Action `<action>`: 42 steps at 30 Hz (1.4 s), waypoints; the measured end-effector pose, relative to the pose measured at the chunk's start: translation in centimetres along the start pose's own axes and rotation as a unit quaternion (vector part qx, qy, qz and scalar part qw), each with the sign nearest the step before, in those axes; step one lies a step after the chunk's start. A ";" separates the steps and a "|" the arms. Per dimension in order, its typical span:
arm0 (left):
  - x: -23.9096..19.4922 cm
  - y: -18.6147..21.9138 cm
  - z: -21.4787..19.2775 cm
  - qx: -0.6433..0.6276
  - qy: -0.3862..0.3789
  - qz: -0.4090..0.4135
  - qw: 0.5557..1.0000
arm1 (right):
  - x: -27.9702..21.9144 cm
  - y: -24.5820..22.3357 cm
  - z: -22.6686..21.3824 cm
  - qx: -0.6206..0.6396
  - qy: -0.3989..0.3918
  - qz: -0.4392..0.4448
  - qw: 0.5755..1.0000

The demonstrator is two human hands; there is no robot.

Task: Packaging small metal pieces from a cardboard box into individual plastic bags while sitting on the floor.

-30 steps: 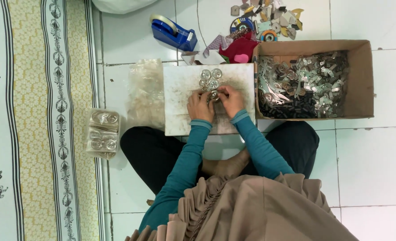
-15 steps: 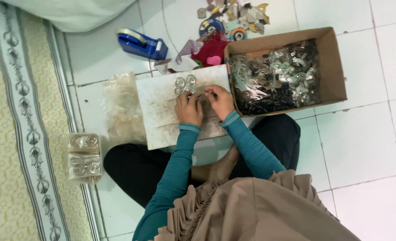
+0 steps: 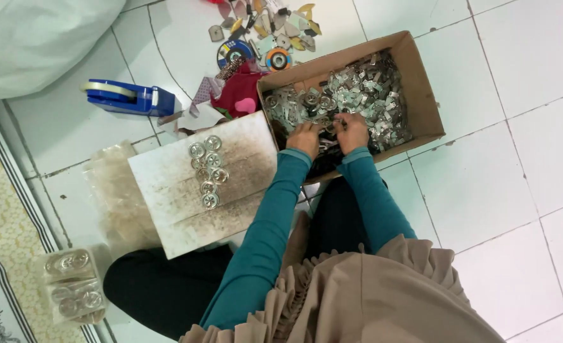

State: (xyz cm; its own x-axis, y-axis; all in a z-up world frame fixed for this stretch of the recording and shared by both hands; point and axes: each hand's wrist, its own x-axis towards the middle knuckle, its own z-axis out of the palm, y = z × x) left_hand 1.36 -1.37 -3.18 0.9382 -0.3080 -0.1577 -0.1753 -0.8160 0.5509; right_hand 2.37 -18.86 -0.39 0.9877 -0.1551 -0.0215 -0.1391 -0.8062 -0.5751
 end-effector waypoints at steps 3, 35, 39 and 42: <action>-0.3 -0.6 -0.5 0.058 -0.084 -0.010 0.995 | 0.8 -0.6 1.6 -0.075 -0.071 -0.011 0.995; -2.6 0.3 -3.3 -0.448 -0.019 -0.185 0.875 | -4.8 -6.4 -2.1 0.335 0.007 0.033 0.942; -1.8 0.1 -3.0 -0.610 0.044 -0.248 0.751 | -6.4 -8.1 -4.2 0.407 0.009 -0.043 0.912; -2.6 -0.5 -2.8 -0.651 0.058 -0.178 0.736 | -6.5 -8.5 -4.5 0.412 0.009 -0.085 0.907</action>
State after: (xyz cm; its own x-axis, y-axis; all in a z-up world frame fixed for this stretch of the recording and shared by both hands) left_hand -0.16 1.19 -0.69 0.8877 -0.0827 -0.4529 0.4516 0.3475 0.8218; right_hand -3.24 -13.56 8.27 0.9875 -0.0826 0.1342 0.1239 -0.1190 -0.9851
